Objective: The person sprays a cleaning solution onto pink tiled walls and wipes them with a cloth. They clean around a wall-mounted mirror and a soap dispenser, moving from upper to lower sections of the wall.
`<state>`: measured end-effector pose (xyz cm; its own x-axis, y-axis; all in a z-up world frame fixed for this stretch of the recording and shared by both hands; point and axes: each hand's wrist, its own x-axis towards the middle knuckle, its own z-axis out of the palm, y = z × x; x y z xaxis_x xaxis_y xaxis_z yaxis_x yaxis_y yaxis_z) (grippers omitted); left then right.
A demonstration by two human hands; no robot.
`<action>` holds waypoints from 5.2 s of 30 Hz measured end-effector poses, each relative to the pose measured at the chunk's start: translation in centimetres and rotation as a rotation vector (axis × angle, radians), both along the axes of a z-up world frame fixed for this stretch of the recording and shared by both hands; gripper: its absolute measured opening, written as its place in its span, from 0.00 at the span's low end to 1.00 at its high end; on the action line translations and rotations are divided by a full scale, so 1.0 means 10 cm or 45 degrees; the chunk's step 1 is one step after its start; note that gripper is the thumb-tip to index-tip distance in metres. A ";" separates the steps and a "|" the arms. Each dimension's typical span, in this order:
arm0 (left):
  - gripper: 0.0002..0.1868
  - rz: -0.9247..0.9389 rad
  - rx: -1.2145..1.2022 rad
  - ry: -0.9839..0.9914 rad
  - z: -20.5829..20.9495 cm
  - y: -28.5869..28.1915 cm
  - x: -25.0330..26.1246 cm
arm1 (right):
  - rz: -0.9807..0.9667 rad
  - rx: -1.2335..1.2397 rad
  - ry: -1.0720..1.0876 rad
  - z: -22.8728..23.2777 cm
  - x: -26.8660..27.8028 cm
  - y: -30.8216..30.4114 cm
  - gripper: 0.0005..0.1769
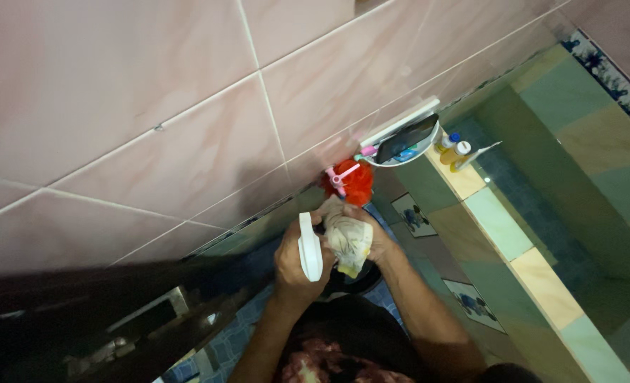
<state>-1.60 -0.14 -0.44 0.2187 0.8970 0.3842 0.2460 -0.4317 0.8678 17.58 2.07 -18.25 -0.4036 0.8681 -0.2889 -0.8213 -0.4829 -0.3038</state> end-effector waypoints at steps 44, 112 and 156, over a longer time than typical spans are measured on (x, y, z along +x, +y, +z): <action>0.23 0.161 0.065 0.103 -0.14 -0.11 -0.45 | -1.010 -0.081 -1.217 0.30 -1.30 0.95 0.15; 0.25 0.029 -0.047 0.078 -0.28 0.25 -0.36 | -1.228 -0.042 -2.025 -0.49 -1.39 1.14 0.07; 0.23 0.042 -0.110 0.096 -0.42 0.25 -0.19 | -1.069 0.015 -1.442 -0.86 -1.10 1.15 0.16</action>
